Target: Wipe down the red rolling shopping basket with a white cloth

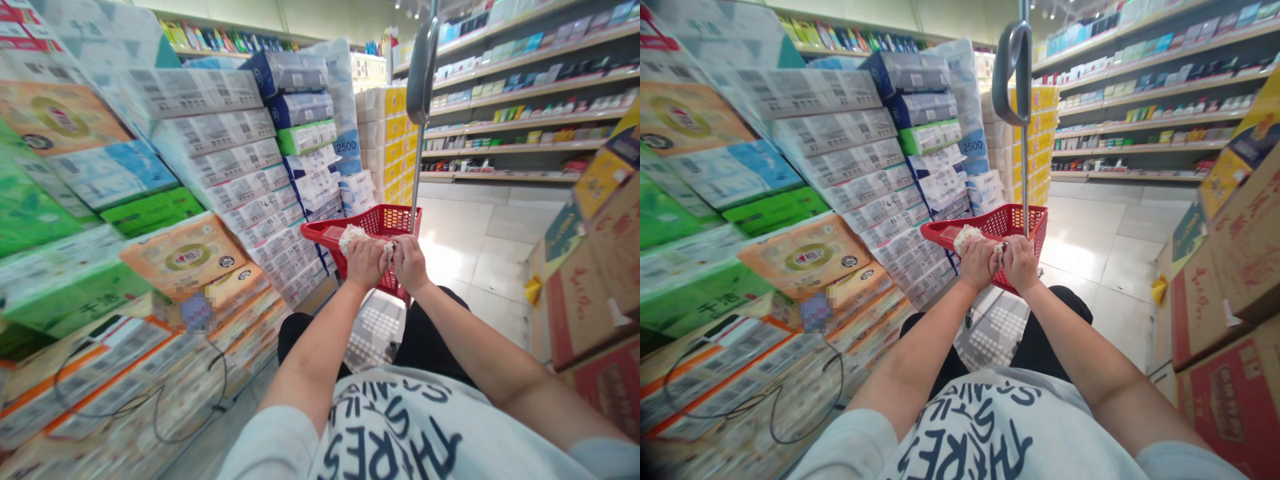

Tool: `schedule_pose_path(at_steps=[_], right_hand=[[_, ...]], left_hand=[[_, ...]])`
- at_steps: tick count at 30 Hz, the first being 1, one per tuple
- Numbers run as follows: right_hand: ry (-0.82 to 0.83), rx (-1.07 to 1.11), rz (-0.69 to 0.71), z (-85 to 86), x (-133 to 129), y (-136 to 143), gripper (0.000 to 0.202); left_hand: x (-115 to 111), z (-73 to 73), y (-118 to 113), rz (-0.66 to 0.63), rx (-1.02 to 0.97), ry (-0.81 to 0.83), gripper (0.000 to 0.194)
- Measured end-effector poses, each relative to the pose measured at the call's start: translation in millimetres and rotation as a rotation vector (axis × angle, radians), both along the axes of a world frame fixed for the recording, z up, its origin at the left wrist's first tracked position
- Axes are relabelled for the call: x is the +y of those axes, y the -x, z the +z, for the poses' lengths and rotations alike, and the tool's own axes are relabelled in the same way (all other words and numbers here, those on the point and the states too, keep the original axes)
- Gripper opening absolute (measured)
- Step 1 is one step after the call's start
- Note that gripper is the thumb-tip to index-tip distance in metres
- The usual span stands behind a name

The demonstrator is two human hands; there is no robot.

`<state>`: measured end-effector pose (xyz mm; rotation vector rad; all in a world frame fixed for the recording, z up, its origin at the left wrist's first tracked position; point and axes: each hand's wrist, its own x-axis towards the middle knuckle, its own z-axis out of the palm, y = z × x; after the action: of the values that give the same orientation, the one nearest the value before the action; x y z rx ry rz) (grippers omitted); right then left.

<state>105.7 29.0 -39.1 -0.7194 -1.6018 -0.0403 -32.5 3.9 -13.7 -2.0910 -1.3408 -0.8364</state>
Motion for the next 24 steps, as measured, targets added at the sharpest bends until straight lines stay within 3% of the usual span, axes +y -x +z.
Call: schedule_pose_path(at_steps=[4,7,10,15,18,21,24], right_hand=[[-0.006,-0.007,0.001,0.9,0,-1,0.023],[-0.003,-0.005,0.009,2.2,-1,-3,0.023],[-0.005,-0.009,0.000,1.9,-1,-4,0.023],[-0.022,0.002,0.010,-0.5,0,-3,0.023],[-0.017,0.004,0.023,-0.8,0,-2,0.024],[0.006,0.000,0.020,-0.6,-1,-2,0.024],[0.016,-0.005,0.008,-0.8,-1,-3,0.023]], left_hand=[[4,20.7,-13,0.096,-0.007,0.109,0.027],[6,29.3,-18,0.091,0.035,0.144,0.029],[6,21.6,-14,0.058,0.026,0.113,0.031],[3,-9.1,4,-0.059,0.022,-0.027,0.031],[2,-19.8,9,-0.073,0.019,-0.057,0.034],[0,-19.4,8,-0.053,0.002,-0.055,0.034],[-3,-8.5,1,-0.025,-0.019,-0.027,0.031]])
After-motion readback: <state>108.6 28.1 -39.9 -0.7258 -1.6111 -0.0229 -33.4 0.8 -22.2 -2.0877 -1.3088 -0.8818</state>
